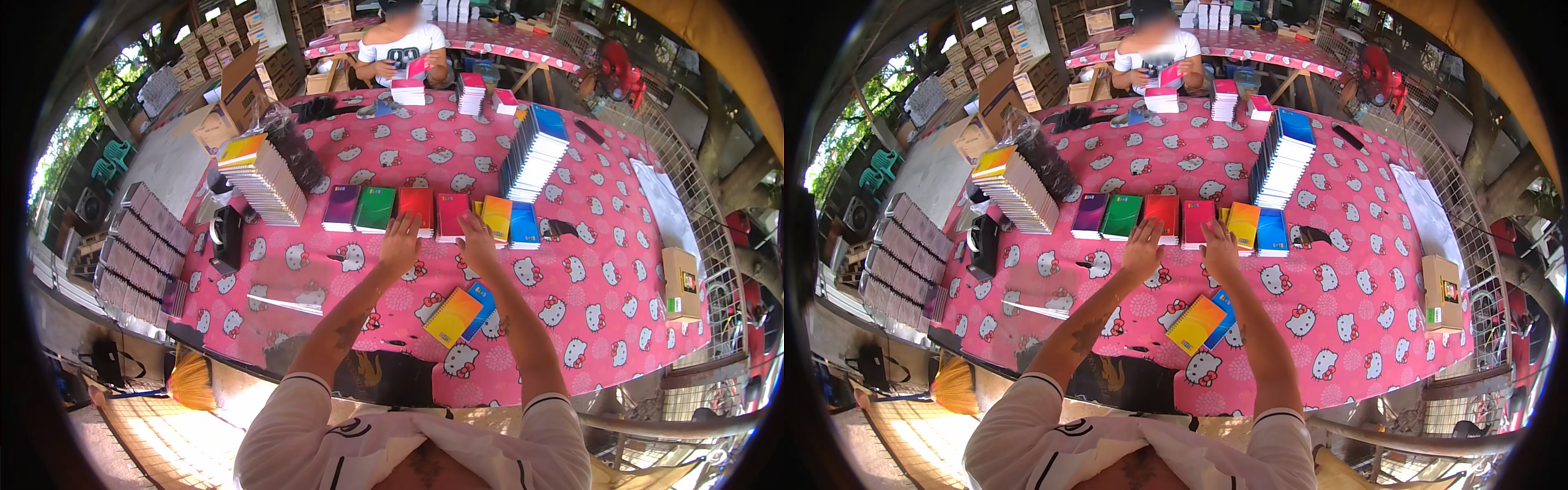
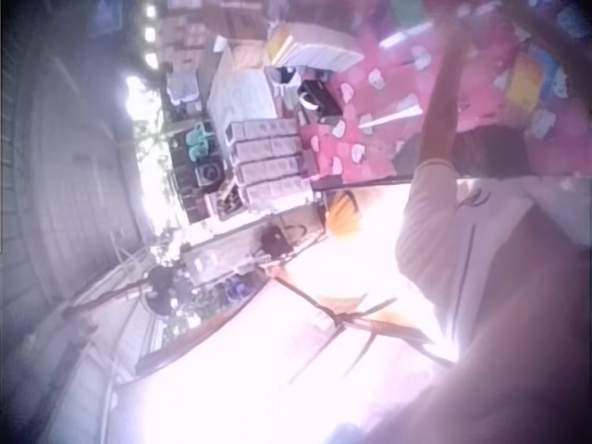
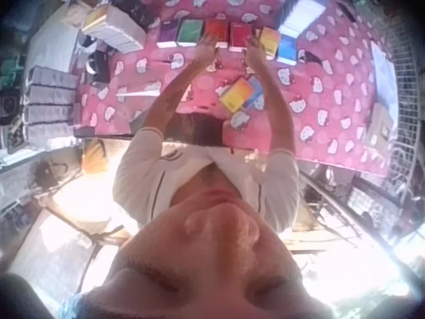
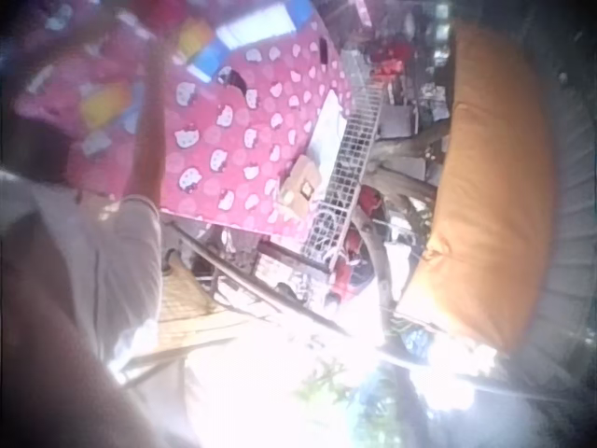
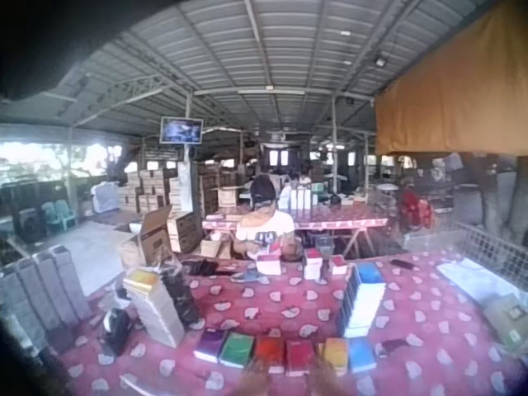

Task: The person sorts colored notepads by color, stacks them together, and places the stacks into clear plastic bags by hand, occasionally using tape from a dispenser to seal the bags.

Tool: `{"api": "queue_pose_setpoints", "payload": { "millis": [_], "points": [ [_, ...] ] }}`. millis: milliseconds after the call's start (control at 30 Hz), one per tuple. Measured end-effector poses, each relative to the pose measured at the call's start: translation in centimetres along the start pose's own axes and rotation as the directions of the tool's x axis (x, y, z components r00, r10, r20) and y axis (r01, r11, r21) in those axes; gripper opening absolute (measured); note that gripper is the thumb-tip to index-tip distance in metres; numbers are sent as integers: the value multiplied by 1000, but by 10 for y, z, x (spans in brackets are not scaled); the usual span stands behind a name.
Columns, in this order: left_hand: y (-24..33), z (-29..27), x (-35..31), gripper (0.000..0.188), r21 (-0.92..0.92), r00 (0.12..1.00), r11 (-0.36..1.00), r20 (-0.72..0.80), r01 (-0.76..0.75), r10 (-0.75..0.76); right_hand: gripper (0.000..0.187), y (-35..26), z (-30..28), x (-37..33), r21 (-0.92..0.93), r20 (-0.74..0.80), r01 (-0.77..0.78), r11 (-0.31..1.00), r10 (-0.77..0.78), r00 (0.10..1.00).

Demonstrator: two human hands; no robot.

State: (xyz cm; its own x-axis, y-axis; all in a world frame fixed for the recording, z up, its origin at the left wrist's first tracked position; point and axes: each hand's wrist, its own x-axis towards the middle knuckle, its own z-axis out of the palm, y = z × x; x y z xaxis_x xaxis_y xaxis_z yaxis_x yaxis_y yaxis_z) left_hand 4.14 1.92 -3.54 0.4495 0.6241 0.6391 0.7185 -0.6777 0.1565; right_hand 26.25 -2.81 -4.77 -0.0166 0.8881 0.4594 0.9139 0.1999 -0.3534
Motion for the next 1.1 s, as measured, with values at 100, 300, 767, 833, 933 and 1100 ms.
{"api": "queue_pose_setpoints", "payload": {
  "millis": [100, 300, 767, 833, 933, 1100],
  "points": [
    [-32, 33, 0, 40, 49, 987, 998, 157, -50, 41, 43, 13, 27, 13, -25, 54, 62, 998, -60, 997],
    [-36, 26, 20, 25, -310, 958, 923, 242, 228, -155, 37, 37, -5, 12, 447, 46, -104, 889, 93, 995],
    [3, -47, 39, 16, -503, 947, 804, 118, 317, -300, 32, -88, -67, -192, 188, 65, -63, 980, 51, 997],
    [-4, -52, 57, 18, -560, 949, 781, 29, 276, -315, 33, -68, -59, -192, 427, 86, -268, 864, 257, 963],
    [15, -78, 78, 20, -665, 945, 705, 4, 246, -326, 43, -57, -63, -167, 782, 299, -505, 365, 491, 818],
    [69, -78, 27, 21, -771, 983, 613, 172, 175, -64, 70, -51, -79, -81, 702, 545, -323, -635, 186, 817]
  ]
}}
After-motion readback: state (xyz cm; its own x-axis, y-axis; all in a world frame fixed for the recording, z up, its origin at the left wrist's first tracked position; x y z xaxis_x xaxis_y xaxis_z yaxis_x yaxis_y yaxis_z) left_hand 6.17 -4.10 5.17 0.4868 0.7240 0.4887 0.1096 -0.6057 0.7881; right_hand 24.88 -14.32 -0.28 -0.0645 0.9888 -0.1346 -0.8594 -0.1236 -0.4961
